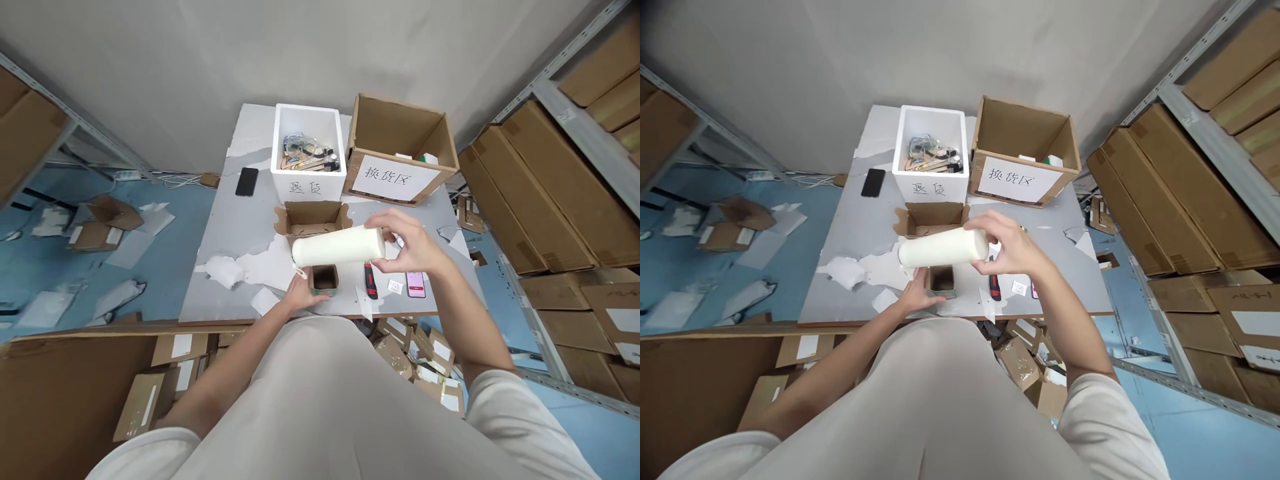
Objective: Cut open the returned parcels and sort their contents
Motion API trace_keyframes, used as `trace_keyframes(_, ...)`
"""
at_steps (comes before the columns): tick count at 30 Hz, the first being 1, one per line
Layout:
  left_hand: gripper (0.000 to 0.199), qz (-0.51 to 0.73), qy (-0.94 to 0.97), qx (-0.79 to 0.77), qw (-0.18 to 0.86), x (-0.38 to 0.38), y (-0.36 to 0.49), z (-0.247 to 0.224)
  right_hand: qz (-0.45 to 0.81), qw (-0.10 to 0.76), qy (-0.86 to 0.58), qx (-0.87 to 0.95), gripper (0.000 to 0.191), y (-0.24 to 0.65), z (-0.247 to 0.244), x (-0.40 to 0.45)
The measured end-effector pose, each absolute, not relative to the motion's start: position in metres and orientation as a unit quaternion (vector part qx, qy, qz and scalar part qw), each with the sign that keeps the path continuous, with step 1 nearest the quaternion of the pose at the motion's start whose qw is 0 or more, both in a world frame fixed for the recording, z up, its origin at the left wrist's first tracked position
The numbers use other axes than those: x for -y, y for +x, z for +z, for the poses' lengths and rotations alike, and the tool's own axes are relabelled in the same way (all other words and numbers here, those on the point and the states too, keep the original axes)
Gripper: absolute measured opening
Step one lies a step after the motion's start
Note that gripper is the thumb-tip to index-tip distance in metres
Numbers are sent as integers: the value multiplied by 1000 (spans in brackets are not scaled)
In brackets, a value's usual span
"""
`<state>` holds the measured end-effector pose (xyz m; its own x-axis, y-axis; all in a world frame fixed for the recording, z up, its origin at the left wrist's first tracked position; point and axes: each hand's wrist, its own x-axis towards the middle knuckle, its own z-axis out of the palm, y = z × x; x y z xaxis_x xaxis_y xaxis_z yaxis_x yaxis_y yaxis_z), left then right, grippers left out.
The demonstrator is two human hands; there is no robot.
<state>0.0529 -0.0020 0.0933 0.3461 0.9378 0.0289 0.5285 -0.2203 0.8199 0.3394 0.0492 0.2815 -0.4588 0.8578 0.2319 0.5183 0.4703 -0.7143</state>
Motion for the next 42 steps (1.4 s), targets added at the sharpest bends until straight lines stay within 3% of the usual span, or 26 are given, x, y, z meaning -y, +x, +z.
trace_keyframes(4, 110, 356, 704, -529, 312, 6, 50, 118, 416, 488, -428, 637, 61, 296, 256, -27)
trace_keyframes(7, 102, 454, 672, -506, 294, 11, 59, 145, 520, 591, -406, 464, 63, 249, 218, -3)
trace_keyframes(11, 76, 539, 577, -404, 463, 18, 79, 176, 653, 556, -380, 348, 59, 205, 187, 26)
trace_keyframes(15, 66, 559, 463, -411, 551, 25, 80, 184, 637, 493, -407, 430, 59, 220, 191, 18)
trace_keyframes(19, 73, 537, 451, -450, 552, 36, 73, 176, 573, 487, -409, 516, 58, 259, 227, -22)
trace_keyframes(23, 85, 504, 478, -503, 515, 49, 74, 170, 529, 414, -404, 621, 52, 263, 263, -52)
trace_keyframes(28, 102, 496, 518, -478, 508, 56, 69, 170, 558, 422, -416, 580, 40, 258, 263, -63)
trace_keyframes(33, 85, 514, 522, -449, 512, 55, 66, 167, 627, 445, -423, 480, 40, 268, 253, -65)
trace_keyframes(42, 71, 551, 446, -389, 589, 49, 70, 167, 611, 454, -421, 493, 48, 275, 251, -63)
